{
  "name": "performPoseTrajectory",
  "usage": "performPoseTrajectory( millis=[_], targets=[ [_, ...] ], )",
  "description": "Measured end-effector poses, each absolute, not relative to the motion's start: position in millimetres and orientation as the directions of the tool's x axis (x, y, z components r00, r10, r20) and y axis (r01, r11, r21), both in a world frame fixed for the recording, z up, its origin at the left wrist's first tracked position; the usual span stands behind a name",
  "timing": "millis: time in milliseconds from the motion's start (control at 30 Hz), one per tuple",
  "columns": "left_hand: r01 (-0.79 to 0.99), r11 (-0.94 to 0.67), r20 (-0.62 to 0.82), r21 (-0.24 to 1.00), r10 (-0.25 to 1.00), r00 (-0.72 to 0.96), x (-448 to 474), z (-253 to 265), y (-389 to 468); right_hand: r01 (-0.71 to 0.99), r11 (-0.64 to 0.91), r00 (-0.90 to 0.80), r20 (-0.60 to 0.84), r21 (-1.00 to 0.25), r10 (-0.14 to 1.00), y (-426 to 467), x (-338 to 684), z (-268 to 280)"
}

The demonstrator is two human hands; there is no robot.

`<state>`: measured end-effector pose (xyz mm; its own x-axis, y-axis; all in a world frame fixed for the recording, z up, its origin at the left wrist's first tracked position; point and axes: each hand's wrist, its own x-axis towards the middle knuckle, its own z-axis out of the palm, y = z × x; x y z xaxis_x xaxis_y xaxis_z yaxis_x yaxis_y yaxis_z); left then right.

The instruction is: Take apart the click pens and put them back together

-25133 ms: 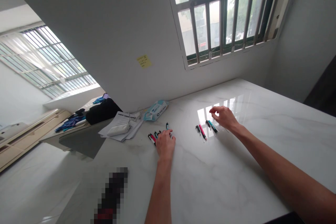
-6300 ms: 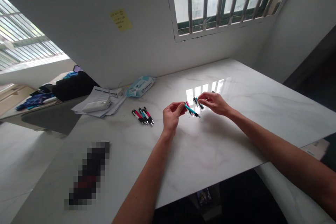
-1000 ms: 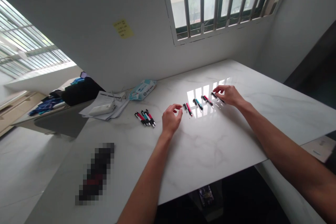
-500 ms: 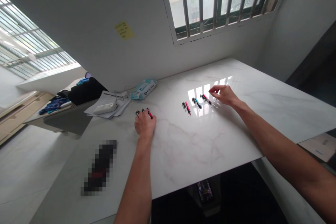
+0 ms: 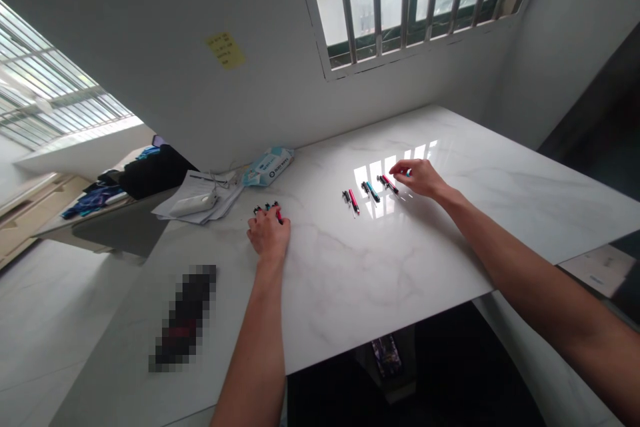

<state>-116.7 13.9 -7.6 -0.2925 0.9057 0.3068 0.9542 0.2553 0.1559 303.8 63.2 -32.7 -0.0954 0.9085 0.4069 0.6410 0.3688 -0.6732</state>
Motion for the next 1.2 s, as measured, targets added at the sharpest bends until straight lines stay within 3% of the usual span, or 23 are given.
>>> performPoseTrajectory(
  millis=[300,633,967,1200],
  targets=[
    [0.946,0.257,0.254,0.198,0.919,-0.303,-121,-7,17,0.621,0.377,-0.106,0.403,-0.687,0.909,61,301,-30],
    [0.988,0.094,0.218,0.123,0.969,-0.12,-117,-3,15,0.595,0.376,-0.106,0.394,-0.711,0.913,59,299,-26],
    [0.977,0.087,0.102,0.194,0.989,-0.109,-138,1,17,0.582,0.374,-0.114,0.383,-0.722,0.917,59,300,-26],
    [0.973,-0.032,0.142,0.229,0.99,-0.001,-146,0,16,0.579,0.371,-0.115,0.378,-0.726,0.919,58,299,-24]
  ],
)
